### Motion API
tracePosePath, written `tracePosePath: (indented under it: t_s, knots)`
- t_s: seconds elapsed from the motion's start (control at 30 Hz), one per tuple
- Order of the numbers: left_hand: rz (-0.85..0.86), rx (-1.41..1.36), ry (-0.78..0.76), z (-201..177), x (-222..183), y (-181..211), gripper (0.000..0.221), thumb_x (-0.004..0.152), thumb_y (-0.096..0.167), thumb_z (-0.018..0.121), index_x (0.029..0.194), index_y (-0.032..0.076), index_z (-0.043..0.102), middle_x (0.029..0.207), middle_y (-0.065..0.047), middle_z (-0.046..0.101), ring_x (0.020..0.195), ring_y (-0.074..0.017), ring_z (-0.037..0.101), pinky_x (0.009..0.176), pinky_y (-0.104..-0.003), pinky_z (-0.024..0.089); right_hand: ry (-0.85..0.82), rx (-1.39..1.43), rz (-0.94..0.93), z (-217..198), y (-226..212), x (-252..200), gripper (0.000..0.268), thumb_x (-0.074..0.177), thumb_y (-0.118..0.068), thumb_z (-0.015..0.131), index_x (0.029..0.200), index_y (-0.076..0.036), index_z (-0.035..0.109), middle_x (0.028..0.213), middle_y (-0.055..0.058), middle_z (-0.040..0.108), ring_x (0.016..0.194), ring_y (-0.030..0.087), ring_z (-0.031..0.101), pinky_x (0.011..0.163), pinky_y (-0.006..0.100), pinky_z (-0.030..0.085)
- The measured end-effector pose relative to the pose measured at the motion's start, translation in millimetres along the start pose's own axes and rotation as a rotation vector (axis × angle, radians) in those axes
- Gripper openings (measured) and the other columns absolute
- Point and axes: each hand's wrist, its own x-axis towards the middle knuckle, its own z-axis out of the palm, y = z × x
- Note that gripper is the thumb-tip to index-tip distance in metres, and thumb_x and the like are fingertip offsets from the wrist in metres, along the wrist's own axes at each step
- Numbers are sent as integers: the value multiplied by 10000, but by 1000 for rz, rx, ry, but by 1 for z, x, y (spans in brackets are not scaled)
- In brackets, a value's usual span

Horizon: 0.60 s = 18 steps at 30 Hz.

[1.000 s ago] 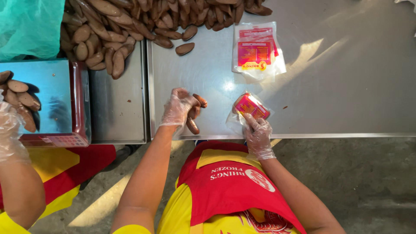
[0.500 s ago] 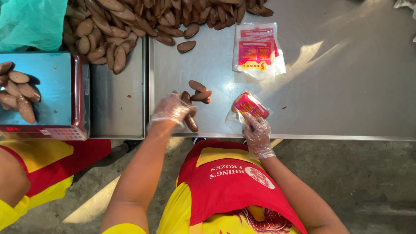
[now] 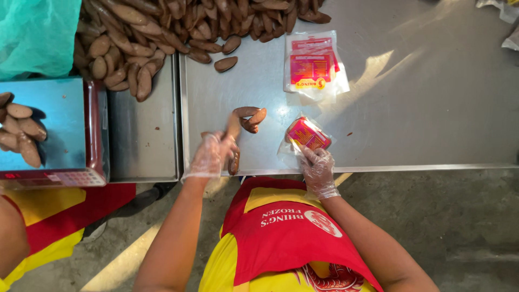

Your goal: The person weighs a portion of brown, elongated food items on a digital scale, then places them into a clear plastic bag. They seal the bag and set it aside on a metal table alongside other packaged units.

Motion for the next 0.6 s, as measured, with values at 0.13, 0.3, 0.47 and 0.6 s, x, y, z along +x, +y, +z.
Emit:
tracePosePath:
  t_s: [0.13, 0.3, 0.47, 0.6]
  knots:
    - [-197, -315, -523, 41, -47, 36, 318, 963, 309, 659, 1044, 3, 689, 814, -66, 691, 660, -114, 610, 586, -259, 499, -52, -7, 6, -8, -9, 3, 291, 843, -123, 802, 1131, -94, 781, 699, 112, 554, 652, 284, 539, 626, 448, 444]
    - [-222, -643, -534, 113, -48, 51, 256, 1013, 293, 626, 1143, 75, 662, 904, -12, 659, 787, -79, 600, 680, -212, 530, -70, 17, -23, -13, -12, 6, 292, 893, -141, 754, 1184, -128, 775, 722, 101, 559, 693, 288, 553, 655, 458, 461]
    - [-116, -599, -412, 157, -6, 55, 278, 1022, 265, 574, 1118, 39, 704, 909, -39, 707, 810, -102, 634, 691, -240, 520, -107, -12, -57, -11, -3, 5, 328, 868, -148, 766, 1195, -163, 781, 725, 97, 560, 691, 286, 550, 648, 456, 460]
    - [-112, 80, -245, 142, -7, 63, 349, 1028, 374, 615, 1001, 56, 757, 847, -129, 711, 756, -247, 668, 726, -423, 533, -99, -18, -67, -10, -6, 6, 346, 848, -169, 801, 1192, -189, 778, 722, 95, 576, 678, 282, 562, 648, 455, 469]
